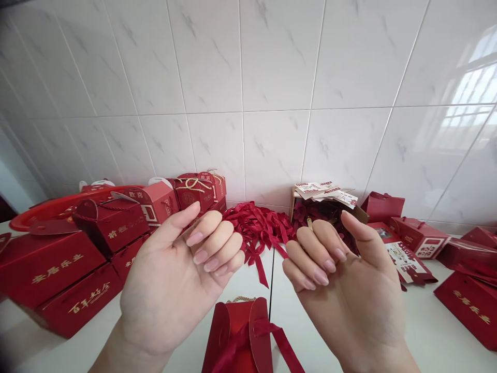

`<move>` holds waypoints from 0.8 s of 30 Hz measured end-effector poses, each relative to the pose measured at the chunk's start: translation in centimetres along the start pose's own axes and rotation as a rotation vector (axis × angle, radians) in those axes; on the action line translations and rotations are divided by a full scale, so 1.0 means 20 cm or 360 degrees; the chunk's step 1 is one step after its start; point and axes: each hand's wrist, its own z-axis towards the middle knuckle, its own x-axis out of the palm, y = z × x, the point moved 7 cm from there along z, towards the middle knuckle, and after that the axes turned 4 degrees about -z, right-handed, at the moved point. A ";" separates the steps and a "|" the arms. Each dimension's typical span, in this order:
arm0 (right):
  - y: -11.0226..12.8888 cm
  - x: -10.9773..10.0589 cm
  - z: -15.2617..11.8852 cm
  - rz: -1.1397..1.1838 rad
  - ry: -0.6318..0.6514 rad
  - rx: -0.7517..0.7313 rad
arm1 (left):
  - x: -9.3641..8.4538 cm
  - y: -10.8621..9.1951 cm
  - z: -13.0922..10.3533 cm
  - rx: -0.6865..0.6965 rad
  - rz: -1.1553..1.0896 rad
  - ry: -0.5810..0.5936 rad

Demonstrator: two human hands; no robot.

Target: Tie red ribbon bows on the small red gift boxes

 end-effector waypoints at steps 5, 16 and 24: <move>-0.02 -0.01 0.00 0.0079 -0.0007 0.0025 | 0.00 -0.01 -0.01 0.0010 0.0014 0.0019; -0.03 -0.01 0.00 -0.0039 0.0019 0.0012 | 0.01 0.03 -0.01 -0.0097 -0.0053 0.0030; 0.01 -0.04 0.01 -0.0011 -0.0045 -0.0008 | -0.01 0.05 0.01 -0.0143 -0.0050 -0.0022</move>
